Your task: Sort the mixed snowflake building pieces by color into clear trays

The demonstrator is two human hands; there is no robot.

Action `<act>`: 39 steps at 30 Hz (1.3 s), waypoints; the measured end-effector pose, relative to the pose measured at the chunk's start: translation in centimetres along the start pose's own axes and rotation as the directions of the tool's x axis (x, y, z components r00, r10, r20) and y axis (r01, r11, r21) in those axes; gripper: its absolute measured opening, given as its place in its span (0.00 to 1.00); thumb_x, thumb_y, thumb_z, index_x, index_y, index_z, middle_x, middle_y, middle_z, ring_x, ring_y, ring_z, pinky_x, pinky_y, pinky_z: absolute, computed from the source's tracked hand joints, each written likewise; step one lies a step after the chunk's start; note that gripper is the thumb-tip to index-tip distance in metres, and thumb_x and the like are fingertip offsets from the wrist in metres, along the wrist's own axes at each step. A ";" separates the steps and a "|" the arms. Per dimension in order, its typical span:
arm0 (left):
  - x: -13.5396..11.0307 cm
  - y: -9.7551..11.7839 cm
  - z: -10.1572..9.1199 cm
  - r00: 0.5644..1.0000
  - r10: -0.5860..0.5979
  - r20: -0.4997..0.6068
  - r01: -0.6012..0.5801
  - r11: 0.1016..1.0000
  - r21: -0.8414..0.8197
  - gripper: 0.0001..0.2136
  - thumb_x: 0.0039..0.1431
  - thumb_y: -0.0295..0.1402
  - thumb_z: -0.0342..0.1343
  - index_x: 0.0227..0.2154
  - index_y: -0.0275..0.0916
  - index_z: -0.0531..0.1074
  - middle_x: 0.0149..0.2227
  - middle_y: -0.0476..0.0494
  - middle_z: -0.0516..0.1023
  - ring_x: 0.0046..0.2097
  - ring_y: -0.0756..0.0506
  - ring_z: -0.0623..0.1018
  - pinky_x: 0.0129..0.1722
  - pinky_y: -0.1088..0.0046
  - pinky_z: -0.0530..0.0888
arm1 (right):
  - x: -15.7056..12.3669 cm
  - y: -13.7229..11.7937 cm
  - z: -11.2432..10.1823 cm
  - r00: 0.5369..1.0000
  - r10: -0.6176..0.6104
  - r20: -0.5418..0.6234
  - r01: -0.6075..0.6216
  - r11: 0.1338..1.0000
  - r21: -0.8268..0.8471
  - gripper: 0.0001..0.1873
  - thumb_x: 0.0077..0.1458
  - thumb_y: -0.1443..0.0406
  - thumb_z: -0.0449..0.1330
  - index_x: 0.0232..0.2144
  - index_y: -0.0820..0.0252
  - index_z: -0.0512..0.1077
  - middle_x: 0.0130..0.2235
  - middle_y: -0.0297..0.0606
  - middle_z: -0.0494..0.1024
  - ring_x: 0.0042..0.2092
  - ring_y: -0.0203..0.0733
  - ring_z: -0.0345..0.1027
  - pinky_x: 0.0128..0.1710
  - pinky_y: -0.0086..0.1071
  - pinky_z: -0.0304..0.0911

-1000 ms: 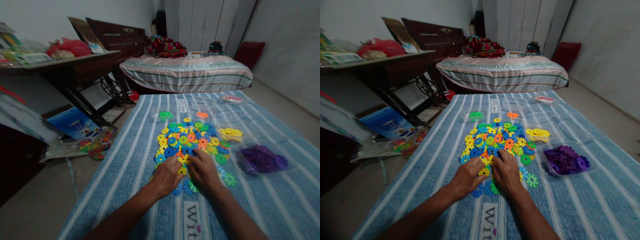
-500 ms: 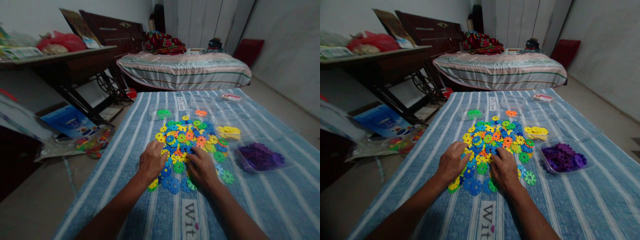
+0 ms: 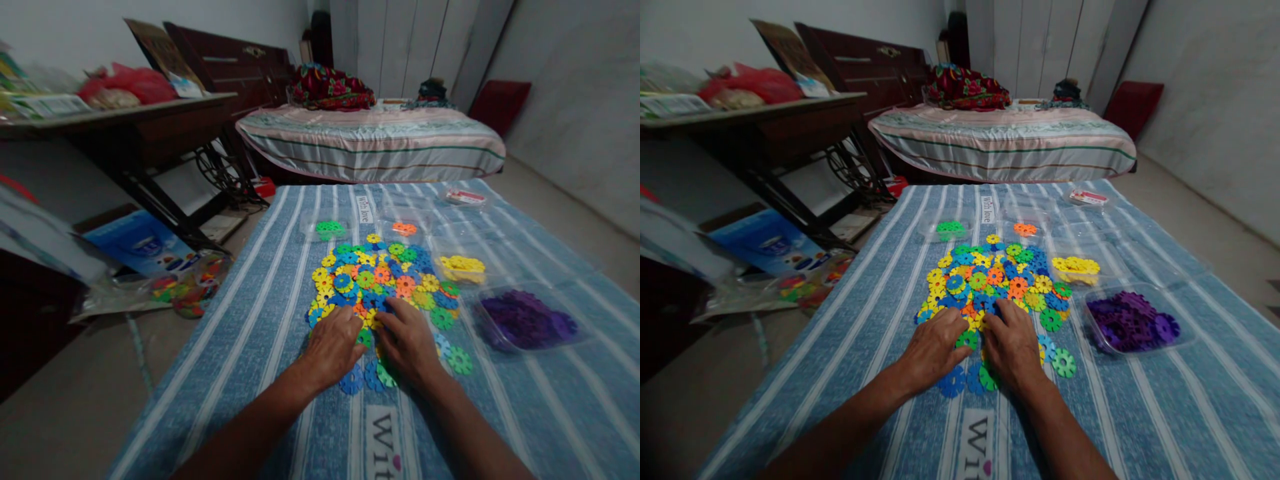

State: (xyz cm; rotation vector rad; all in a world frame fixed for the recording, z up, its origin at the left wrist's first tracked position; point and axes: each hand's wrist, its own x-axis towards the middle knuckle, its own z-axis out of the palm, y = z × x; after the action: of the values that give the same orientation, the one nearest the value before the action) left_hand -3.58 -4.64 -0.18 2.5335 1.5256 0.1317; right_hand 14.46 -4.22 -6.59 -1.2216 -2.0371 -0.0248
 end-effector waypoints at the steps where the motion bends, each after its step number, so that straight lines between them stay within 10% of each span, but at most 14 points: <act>1: 0.0 0.0 0.0 1.000 -0.003 -0.006 0.003 1.000 -0.023 0.06 0.52 0.29 0.61 0.31 0.38 0.69 0.35 0.43 0.72 0.42 0.40 0.74 0.40 0.64 0.71 | 0.0 0.0 0.0 1.000 0.000 -0.002 0.000 1.000 0.000 0.10 0.59 0.66 0.54 0.38 0.58 0.75 0.48 0.49 0.72 0.49 0.50 0.66 0.46 0.43 0.65; 7: 0.2 -0.3 -0.4 0.992 -0.125 0.003 0.115 0.906 -0.407 0.05 0.52 0.27 0.57 0.23 0.38 0.67 0.26 0.50 0.71 0.32 0.48 0.72 0.32 0.72 0.68 | -0.2 -0.1 0.3 1.000 0.003 -0.004 -0.003 1.000 -0.001 0.09 0.59 0.67 0.54 0.38 0.57 0.74 0.48 0.48 0.71 0.49 0.50 0.66 0.45 0.43 0.65; 15: 2.0 -3.5 -1.8 0.874 -0.419 0.246 0.382 0.280 -0.881 0.06 0.48 0.34 0.59 0.25 0.36 0.70 0.17 0.52 0.71 0.18 0.53 0.69 0.19 0.79 0.64 | -0.1 -0.3 0.6 1.000 0.008 -0.012 -0.008 1.000 -0.002 0.09 0.59 0.67 0.54 0.37 0.58 0.74 0.48 0.48 0.72 0.48 0.50 0.67 0.44 0.43 0.67; 22: 9.6 -8.6 -7.0 0.733 -0.678 0.059 0.052 -0.031 -0.998 0.06 0.47 0.23 0.59 0.28 0.32 0.68 0.22 0.46 0.75 0.26 0.50 0.77 0.29 0.74 0.74 | -0.2 -0.4 0.7 1.000 0.007 -0.019 -0.007 1.000 0.004 0.09 0.59 0.67 0.54 0.38 0.57 0.74 0.50 0.47 0.72 0.50 0.50 0.67 0.46 0.44 0.67; 29: 10.0 -9.9 -6.3 0.650 -0.760 0.002 0.049 0.040 -0.998 0.04 0.47 0.24 0.58 0.27 0.33 0.68 0.24 0.48 0.76 0.27 0.51 0.77 0.30 0.75 0.72 | -0.4 -0.2 0.8 1.000 -0.001 -0.006 0.001 1.000 -0.003 0.09 0.59 0.67 0.53 0.37 0.58 0.74 0.49 0.50 0.72 0.49 0.52 0.67 0.44 0.45 0.67; 39: -1.5 -8.1 -4.7 0.892 -0.419 0.170 0.408 0.582 -0.703 0.10 0.47 0.39 0.56 0.25 0.36 0.72 0.19 0.52 0.69 0.22 0.51 0.69 0.24 0.76 0.65 | -0.5 0.1 0.2 0.999 0.011 0.040 -0.012 1.000 0.013 0.10 0.59 0.65 0.54 0.38 0.59 0.76 0.49 0.50 0.73 0.50 0.51 0.67 0.46 0.45 0.67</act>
State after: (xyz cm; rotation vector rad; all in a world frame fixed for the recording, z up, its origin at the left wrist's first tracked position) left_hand -12.08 -1.80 2.89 1.5092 1.5970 0.5669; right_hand 14.56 -4.46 -7.00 -1.2350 -2.0611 0.0181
